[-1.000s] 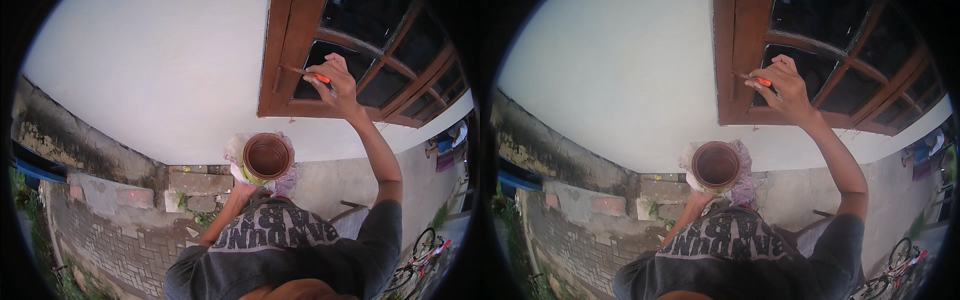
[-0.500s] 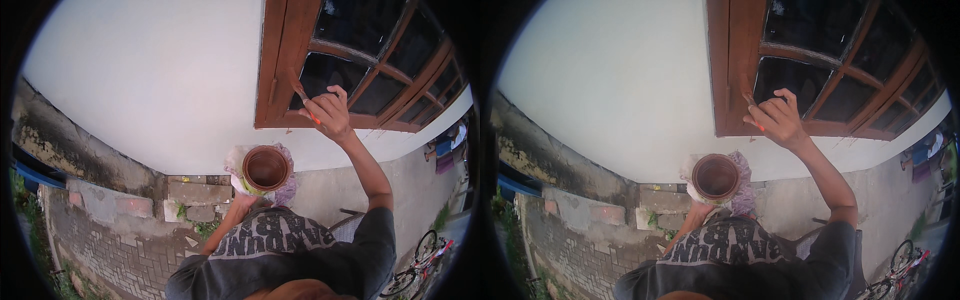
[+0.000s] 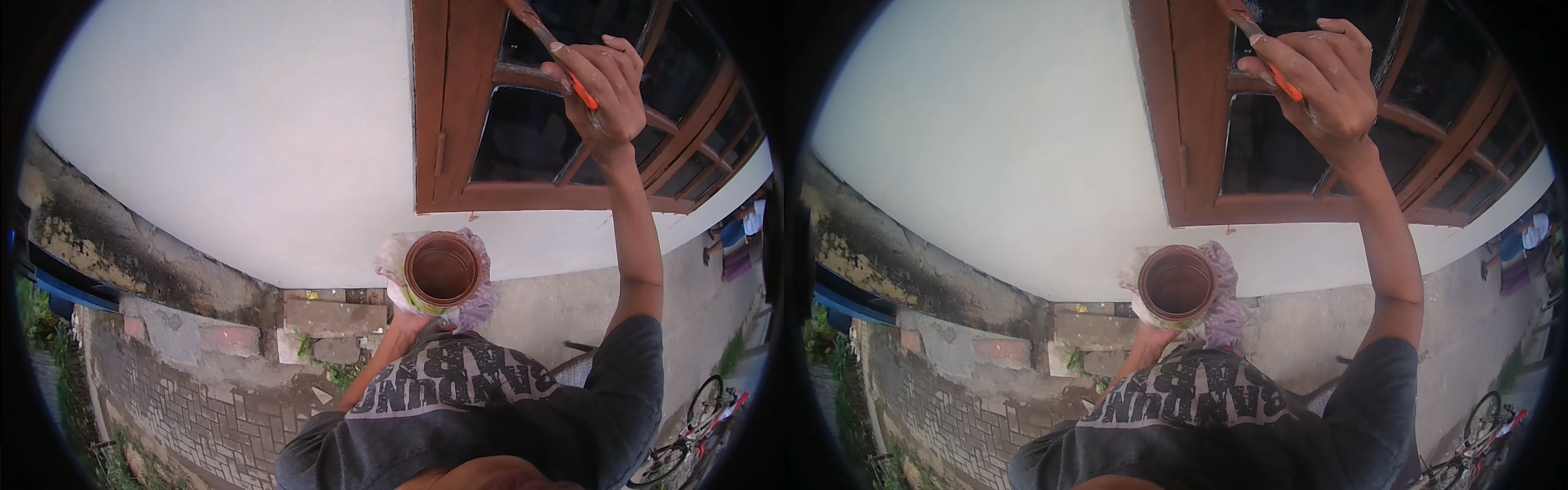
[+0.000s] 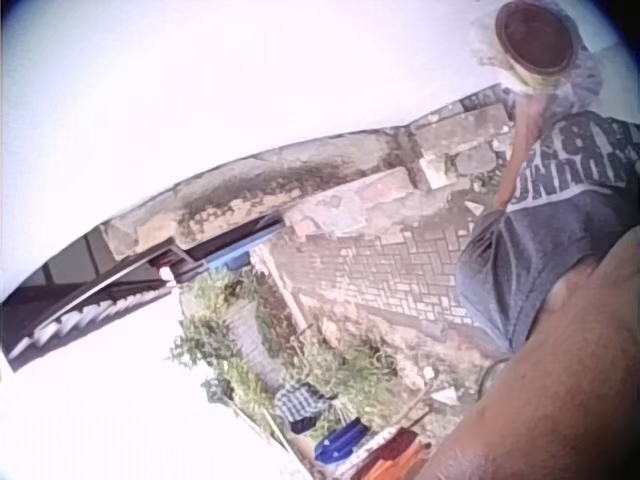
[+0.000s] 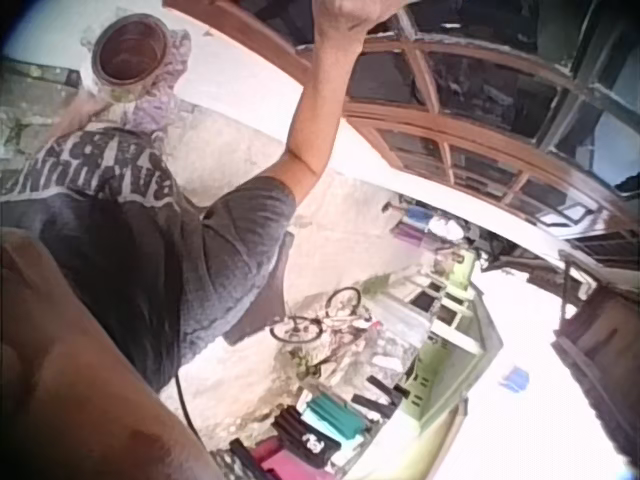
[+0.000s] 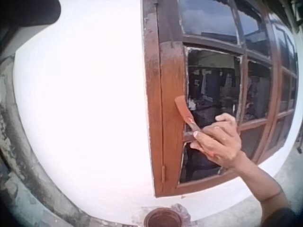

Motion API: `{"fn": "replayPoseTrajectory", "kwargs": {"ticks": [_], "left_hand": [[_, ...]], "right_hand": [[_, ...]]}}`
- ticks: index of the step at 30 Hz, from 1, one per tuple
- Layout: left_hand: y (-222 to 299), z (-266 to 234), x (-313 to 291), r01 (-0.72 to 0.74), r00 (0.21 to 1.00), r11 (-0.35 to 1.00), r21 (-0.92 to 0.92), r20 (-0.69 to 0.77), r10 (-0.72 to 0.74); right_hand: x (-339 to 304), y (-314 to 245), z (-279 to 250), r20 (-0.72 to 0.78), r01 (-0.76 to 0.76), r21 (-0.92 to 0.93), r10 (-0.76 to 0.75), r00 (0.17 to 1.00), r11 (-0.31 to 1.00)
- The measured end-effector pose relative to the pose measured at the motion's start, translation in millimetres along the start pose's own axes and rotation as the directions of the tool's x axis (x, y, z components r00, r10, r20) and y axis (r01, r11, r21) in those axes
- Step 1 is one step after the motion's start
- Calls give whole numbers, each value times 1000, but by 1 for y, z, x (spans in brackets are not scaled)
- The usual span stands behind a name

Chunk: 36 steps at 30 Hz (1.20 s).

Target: The person paints the wood of a window frame with a brush while holding a paint can in the other hand.

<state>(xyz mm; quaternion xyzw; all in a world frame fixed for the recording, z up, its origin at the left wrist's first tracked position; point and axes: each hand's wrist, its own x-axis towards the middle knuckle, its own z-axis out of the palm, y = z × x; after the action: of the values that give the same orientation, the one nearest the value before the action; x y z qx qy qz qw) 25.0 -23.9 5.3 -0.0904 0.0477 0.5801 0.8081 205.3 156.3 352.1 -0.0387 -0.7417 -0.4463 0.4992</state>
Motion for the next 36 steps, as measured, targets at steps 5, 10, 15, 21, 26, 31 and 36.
{"fn": "replayPoseTrajectory", "kwargs": {"ticks": [5,10,15,21,26,31,36], "left_hand": [[-3,11,1,17,998,999,-47,54,-14],[-6,4,13,8,999,999,-36,39,-6],[-9,-1,24,-8,1000,998,-69,-26,6],[-14,-29,43,46,997,986,-161,70,-36],[-23,-20,50,-27,999,998,-61,-43,25],[-22,-28,56,-42,999,998,-40,-27,41],[-19,-20,65,-65,998,997,44,-15,66]], "right_hand": [[-54,-63,-13,303,-126,249,46,952,960],[-71,-80,-19,558,-510,450,215,801,733],[-67,-49,-12,238,-419,394,349,906,818],[-89,-74,-34,325,-536,428,429,843,728],[-128,-90,-32,491,-672,366,481,727,643],[-114,-98,-75,508,-836,428,674,537,343],[-108,-97,-90,779,-850,393,365,510,350]]}}
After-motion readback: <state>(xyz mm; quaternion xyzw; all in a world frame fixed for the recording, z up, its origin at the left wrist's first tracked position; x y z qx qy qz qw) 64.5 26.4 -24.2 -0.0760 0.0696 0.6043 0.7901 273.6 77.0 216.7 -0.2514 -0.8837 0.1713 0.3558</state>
